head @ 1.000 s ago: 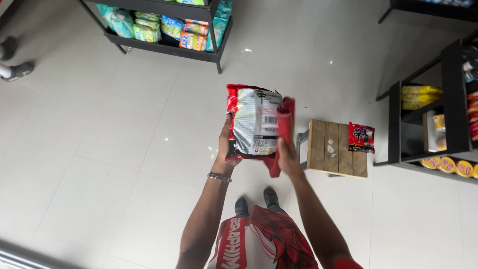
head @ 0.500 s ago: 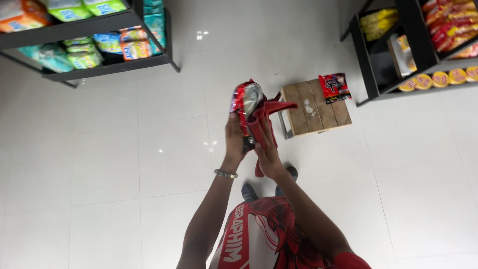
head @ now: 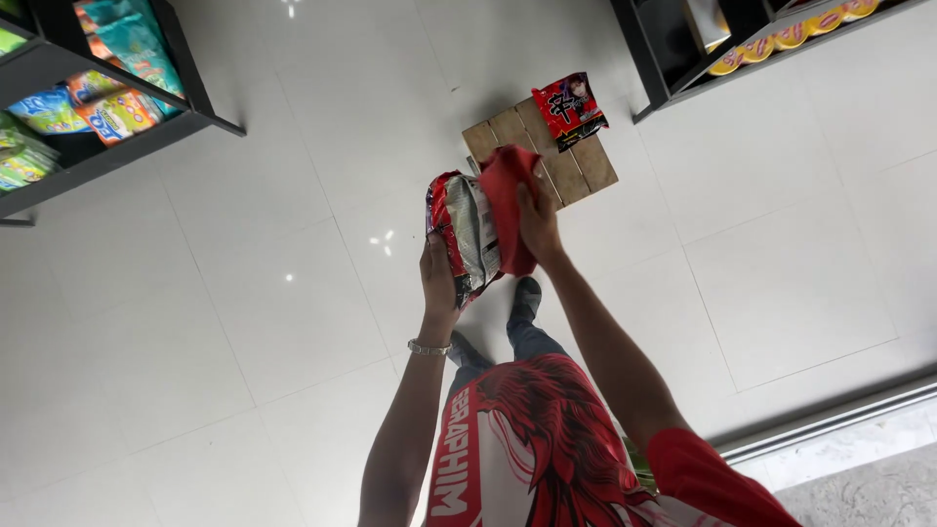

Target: Wiping down instant noodle packets with a cloth and restocking/organizing them on store shelves.

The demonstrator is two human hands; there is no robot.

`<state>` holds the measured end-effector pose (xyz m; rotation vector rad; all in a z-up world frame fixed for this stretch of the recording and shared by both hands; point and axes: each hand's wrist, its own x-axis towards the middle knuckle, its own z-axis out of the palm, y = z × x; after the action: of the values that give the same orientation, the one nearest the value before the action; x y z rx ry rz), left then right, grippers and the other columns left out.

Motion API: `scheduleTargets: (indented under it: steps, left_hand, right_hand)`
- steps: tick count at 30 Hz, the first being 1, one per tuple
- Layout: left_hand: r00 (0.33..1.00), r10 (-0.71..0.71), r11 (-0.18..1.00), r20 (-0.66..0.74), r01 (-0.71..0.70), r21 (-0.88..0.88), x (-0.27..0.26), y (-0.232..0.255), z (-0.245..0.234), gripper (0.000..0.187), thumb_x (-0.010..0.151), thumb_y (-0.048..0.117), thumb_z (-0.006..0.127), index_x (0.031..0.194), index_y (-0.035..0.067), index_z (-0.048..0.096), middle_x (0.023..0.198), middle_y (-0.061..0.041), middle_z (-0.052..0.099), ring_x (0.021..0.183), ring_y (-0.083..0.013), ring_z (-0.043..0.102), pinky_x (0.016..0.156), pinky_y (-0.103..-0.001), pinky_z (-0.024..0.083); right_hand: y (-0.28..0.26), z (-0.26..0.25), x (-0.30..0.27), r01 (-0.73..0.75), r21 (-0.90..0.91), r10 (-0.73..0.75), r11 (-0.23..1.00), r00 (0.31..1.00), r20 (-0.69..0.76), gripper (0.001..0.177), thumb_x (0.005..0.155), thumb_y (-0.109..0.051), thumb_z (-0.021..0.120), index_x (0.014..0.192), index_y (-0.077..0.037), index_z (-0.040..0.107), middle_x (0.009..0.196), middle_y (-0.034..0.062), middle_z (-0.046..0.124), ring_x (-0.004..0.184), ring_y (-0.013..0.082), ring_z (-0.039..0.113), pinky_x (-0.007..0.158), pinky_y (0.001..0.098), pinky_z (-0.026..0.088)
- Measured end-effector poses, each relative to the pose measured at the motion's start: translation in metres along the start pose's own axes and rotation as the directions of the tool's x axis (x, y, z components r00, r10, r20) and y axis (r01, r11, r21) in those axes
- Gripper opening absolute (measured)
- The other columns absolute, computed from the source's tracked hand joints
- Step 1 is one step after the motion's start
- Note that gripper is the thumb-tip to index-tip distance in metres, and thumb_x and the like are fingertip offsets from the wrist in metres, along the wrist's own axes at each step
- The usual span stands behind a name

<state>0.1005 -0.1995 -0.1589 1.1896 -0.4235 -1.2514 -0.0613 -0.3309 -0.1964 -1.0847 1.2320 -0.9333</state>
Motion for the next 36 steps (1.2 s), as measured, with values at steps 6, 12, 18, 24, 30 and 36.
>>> scheduleTargets:
  steps: [6, 12, 18, 24, 30, 36]
  left_hand:
    - [0.990, -0.087, 0.995, -0.109, 0.092, 0.033, 0.036, -0.017, 0.022, 0.066, 0.105, 0.053, 0.041, 0.141, -0.002, 0.047, 0.118, -0.015, 0.065, 0.096, -0.0178, 0.071, 0.074, -0.029, 0.063]
    - [0.979, -0.140, 0.990, -0.148, 0.139, -0.017, 0.047, -0.056, 0.010, 0.066, 0.107, 0.051, 0.042, 0.145, -0.003, 0.045, 0.124, -0.018, 0.064, 0.098, -0.0206, 0.071, 0.073, -0.032, 0.064]
    - [0.960, -0.248, 0.968, -0.126, 0.252, 0.014, 0.042, -0.053, 0.010, 0.065, 0.106, 0.048, 0.042, 0.148, -0.001, 0.043, 0.123, -0.019, 0.064, 0.094, -0.0231, 0.071, 0.070, -0.035, 0.063]
    - [0.923, -0.370, 0.917, 0.104, 0.381, -0.121, 0.055, -0.062, 0.040, 0.064, 0.105, 0.047, 0.047, 0.150, 0.001, 0.043, 0.132, -0.011, 0.064, 0.114, -0.0202, 0.067, 0.093, -0.035, 0.058]
    - [0.778, -0.408, 0.908, 0.477, 0.397, 0.130, 0.097, -0.084, 0.066, 0.063, 0.114, 0.051, 0.052, 0.133, -0.009, 0.051, 0.108, -0.015, 0.064, 0.096, -0.0240, 0.066, 0.080, -0.037, 0.057]
    - [0.599, -0.146, 0.832, 0.788, -0.356, 0.425, 0.069, 0.022, 0.254, 0.060, 0.095, 0.039, 0.071, 0.137, 0.001, 0.050, 0.116, -0.007, 0.067, 0.104, -0.0152, 0.067, 0.085, -0.030, 0.059]
  right_hand:
    - [0.064, -0.033, 0.092, -0.300, 0.313, 0.316, 0.901, 0.949, -0.001, 0.055, 0.106, -0.038, 0.054, 0.146, 0.000, 0.052, 0.129, 0.0138, 0.065, 0.110, 0.0206, 0.062, 0.095, 0.0349, 0.051]
    - [0.126, -0.073, 0.133, -0.513, 0.131, 0.519, 0.848, 0.855, -0.015, 0.055, 0.101, -0.039, 0.054, 0.151, -0.016, 0.046, 0.140, 0.0095, 0.061, 0.117, 0.0230, 0.062, 0.095, 0.0422, 0.050]
    - [0.294, -0.152, 0.104, -0.546, -0.345, 0.499, 0.763, 0.837, -0.223, 0.054, 0.100, -0.036, 0.064, 0.149, -0.016, 0.054, 0.134, 0.0140, 0.070, 0.114, 0.0257, 0.066, 0.095, 0.0453, 0.055]
    - [0.070, -0.066, -0.019, -0.355, 0.210, 0.306, 0.911, 0.923, 0.233, 0.059, 0.102, -0.039, 0.059, 0.154, -0.018, 0.040, 0.142, 0.0048, 0.060, 0.128, 0.0193, 0.058, 0.103, 0.0372, 0.051]
    - [-0.005, -0.128, -0.047, -0.199, 0.695, 0.217, 0.691, 0.974, 0.063, 0.048, 0.103, -0.024, 0.065, 0.142, 0.002, 0.052, 0.121, 0.0129, 0.069, 0.106, 0.0230, 0.070, 0.090, 0.0397, 0.061]
    - [-0.088, -0.214, -0.090, 0.155, 0.345, -0.013, 0.925, 0.924, -0.382, 0.057, 0.097, -0.014, 0.071, 0.146, 0.000, 0.046, 0.124, 0.0155, 0.068, 0.111, 0.0233, 0.069, 0.092, 0.0399, 0.062]
